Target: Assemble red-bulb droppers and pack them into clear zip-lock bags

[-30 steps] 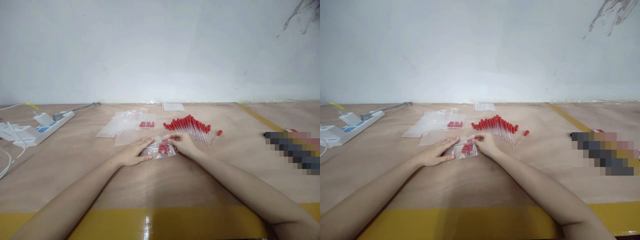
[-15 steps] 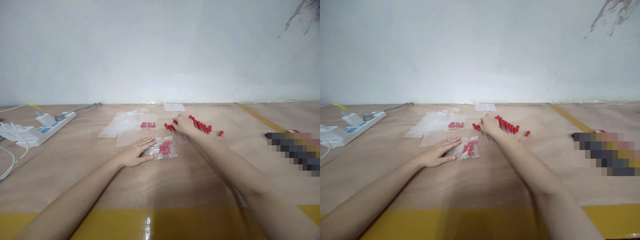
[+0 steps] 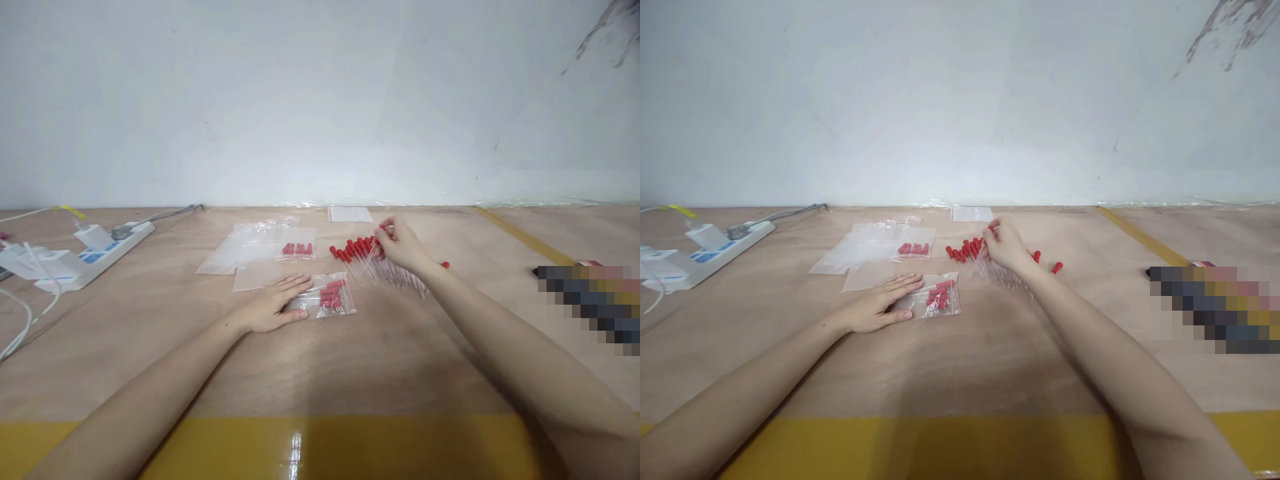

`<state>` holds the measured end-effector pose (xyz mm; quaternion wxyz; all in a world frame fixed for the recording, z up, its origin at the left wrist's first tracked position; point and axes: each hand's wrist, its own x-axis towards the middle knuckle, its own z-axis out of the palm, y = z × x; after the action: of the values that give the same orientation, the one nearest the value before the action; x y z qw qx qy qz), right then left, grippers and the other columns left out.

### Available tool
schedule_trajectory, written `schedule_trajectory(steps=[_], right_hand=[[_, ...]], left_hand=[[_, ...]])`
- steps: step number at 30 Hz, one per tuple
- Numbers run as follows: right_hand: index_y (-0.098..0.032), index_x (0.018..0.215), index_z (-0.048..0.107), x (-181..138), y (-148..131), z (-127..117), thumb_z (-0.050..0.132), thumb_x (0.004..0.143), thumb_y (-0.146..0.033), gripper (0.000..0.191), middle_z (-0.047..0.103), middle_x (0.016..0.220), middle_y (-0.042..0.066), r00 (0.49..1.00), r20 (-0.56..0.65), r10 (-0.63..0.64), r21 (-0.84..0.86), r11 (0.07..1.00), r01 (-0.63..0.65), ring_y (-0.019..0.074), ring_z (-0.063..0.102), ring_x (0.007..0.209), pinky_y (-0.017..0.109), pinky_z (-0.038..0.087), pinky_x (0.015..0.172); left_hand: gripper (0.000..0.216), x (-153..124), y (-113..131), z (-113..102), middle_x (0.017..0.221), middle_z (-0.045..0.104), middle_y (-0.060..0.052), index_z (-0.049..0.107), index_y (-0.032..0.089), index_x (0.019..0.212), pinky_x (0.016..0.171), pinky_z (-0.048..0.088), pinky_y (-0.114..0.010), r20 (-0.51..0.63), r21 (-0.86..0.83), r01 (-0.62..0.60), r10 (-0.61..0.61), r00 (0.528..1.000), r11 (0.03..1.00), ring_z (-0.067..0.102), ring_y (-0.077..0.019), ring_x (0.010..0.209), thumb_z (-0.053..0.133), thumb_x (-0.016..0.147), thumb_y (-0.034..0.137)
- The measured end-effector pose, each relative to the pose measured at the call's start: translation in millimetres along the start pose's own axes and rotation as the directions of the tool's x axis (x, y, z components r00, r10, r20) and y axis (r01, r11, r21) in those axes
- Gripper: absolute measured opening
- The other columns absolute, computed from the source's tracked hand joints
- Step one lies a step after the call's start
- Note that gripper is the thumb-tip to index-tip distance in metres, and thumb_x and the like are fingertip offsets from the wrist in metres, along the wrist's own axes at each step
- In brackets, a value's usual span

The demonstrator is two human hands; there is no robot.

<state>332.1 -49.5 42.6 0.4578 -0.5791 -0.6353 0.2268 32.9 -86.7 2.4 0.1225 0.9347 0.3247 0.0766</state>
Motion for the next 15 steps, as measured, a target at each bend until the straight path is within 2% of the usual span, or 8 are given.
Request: schedule_trajectory(steps=[3,5,10,15], right_hand=[[-0.023,0.086,0.029,-17,11,-4,0.047,0.081,-0.030,0.020,0.051,0.059,-0.007,0.981,-0.084,0.175,0.406,0.905,-0.127,0.0122,0.057,0.045,0.027,0.050,0.046],[-0.024,0.084,0.028,-27,18,1,0.050,0.080,-0.030,0.024,0.051,0.058,-0.009,0.961,-0.101,0.258,0.540,0.826,-0.165,0.0112,0.058,0.045,0.026,0.052,0.047],[-0.024,0.081,0.029,-41,28,23,0.053,0.079,-0.027,0.024,0.053,0.061,-0.007,0.938,-0.044,0.345,0.667,0.708,-0.229,0.0119,0.062,0.051,0.028,0.056,0.055],[-0.023,0.081,0.031,-51,19,37,0.051,0.081,-0.022,0.019,0.052,0.062,-0.006,0.911,0.063,0.408,0.728,0.605,-0.321,0.0119,0.063,0.055,0.031,0.056,0.061]], left_hand=[[0.061,0,-1,0,0.145,0.020,-0.004,0.024,0.024,0.138,0.110,0.016,-0.040,-0.001,-0.001,0.003,-0.003,1.000,1.000,0.016,-0.0206,0.134,0.040,0.085,0.052],[0.061,0,-1,0,0.145,0.021,-0.003,0.024,0.025,0.138,0.110,0.016,-0.041,-0.003,-0.003,0.000,0.000,1.000,1.000,0.017,-0.0208,0.134,0.040,0.086,0.052],[0.061,-1,0,0,0.145,0.021,-0.003,0.024,0.024,0.138,0.110,0.017,-0.041,-0.010,-0.011,-0.008,0.008,1.000,1.000,0.017,-0.0203,0.134,0.040,0.085,0.051],[0.061,0,0,0,0.145,0.021,-0.004,0.024,0.024,0.138,0.109,0.016,-0.042,-0.006,-0.006,-0.008,0.008,1.000,1.000,0.016,-0.0211,0.134,0.040,0.086,0.051]])
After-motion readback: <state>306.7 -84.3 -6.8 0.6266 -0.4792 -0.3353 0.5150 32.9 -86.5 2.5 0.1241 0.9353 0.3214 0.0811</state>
